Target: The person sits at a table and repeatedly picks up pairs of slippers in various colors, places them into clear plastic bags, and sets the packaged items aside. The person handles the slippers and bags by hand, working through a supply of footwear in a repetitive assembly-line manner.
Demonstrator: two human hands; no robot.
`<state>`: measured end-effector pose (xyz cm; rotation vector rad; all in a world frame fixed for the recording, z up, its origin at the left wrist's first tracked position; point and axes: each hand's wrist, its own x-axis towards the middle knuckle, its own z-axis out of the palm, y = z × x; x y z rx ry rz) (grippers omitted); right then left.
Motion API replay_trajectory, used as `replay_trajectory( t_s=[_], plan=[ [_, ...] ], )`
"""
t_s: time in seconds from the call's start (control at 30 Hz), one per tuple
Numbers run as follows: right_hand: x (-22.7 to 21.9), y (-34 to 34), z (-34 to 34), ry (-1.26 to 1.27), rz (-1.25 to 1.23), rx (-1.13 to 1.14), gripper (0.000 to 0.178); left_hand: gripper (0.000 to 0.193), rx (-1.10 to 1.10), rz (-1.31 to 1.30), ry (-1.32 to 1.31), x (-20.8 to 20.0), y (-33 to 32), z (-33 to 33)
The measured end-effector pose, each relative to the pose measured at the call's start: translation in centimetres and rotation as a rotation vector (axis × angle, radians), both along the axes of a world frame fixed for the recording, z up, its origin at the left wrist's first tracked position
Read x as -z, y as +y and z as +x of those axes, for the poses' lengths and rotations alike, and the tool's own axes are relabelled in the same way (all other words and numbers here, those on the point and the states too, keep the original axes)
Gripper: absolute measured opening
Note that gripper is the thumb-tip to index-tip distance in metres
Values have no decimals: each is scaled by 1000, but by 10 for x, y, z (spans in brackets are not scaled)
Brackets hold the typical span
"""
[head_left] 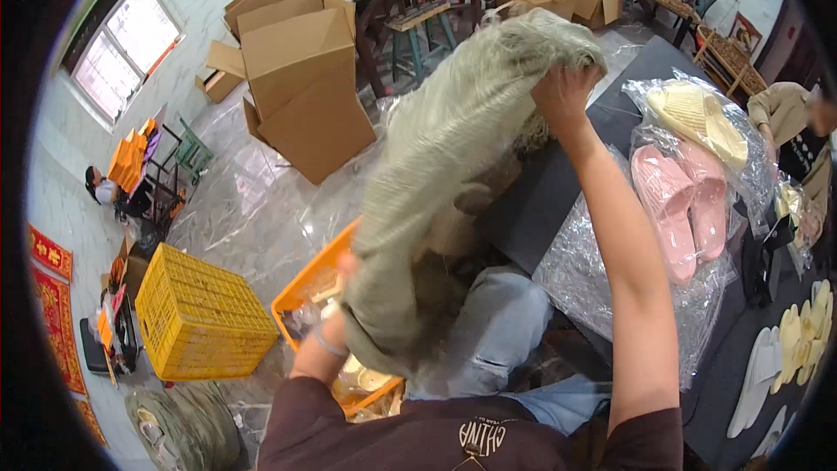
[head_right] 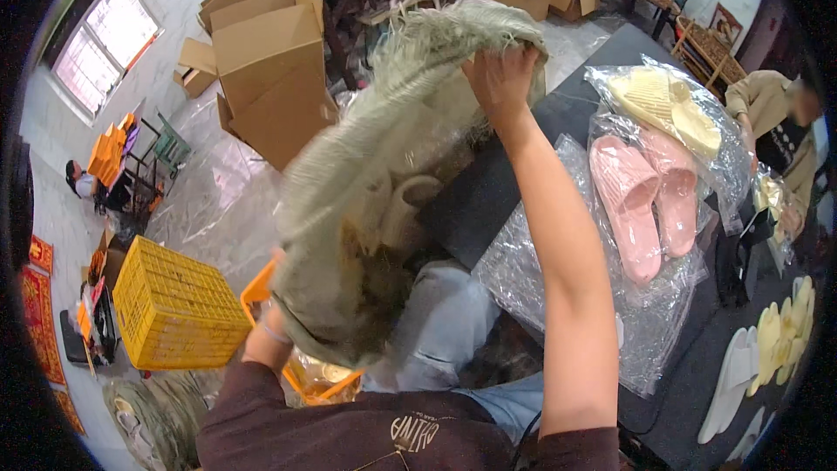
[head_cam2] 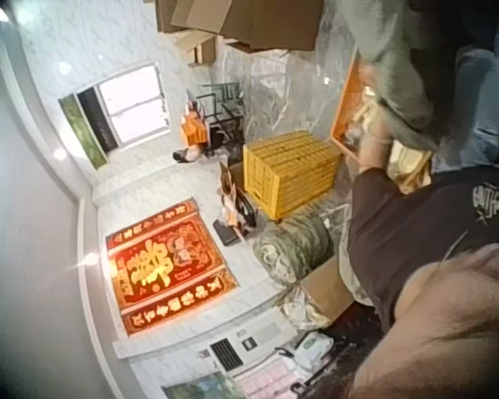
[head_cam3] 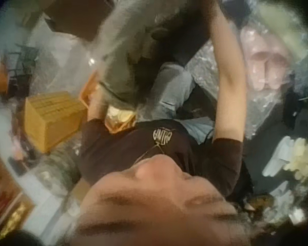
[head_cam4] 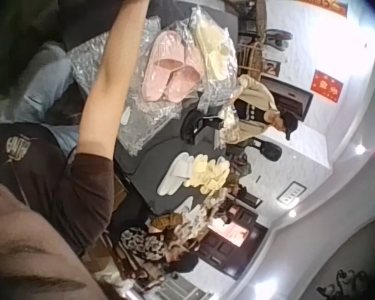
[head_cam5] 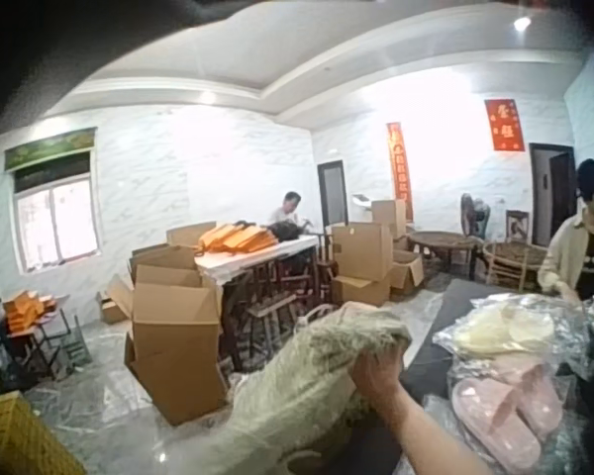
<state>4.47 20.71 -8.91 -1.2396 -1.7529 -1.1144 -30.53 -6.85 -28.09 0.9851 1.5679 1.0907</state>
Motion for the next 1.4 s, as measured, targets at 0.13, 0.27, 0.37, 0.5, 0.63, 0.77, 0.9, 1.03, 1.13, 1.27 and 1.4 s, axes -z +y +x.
replay_trajectory(
  t_s=[0.13, 0.27, 0.37, 0.5, 0.63, 0.77, 0.9, 1.03, 1.13, 1.27, 1.4],
  plan=[
    [-6, 38, -25, -91, -225, -163, 31, 33, 87, -162, -182, 52, -15, 27],
    [-25, 55, -21, 300, -980, -382, 25, 35, 81, 55, -579, -64, 1, 15],
    [-35, 58, 15, 428, -1138, -518, 29, 37, 92, 328, -898, -149, 40, -17],
    [-34, 56, 28, 998, -1762, -625, 31, 38, 118, 35, 384, -147, 140, -125],
    [41, 101, 83, 1512, -1798, -773, 32, 35, -356, 545, 1147, -116, 217, -68],
    [84, 117, 109, 1932, -1512, -672, 32, 33, 68, 895, 830, -151, 216, 58],
    [71, 115, 122, 1862, -1293, -591, 28, 44, 228, 803, 1291, -117, 273, 89],
    [52, 97, 112, 1149, -716, -186, 21, 37, 351, 305, 596, -123, 345, 89],
    [8, 59, 60, 703, -452, -129, 19, 34, 116, -56, -209, -92, 398, 30],
    [-25, -6, 45, 316, -317, -195, 13, 34, 36, -84, 544, -69, 397, 11],
    [-34, -121, 57, 176, -573, -421, 11, 37, 22, 176, 1027, -75, 367, 58]
  ],
)
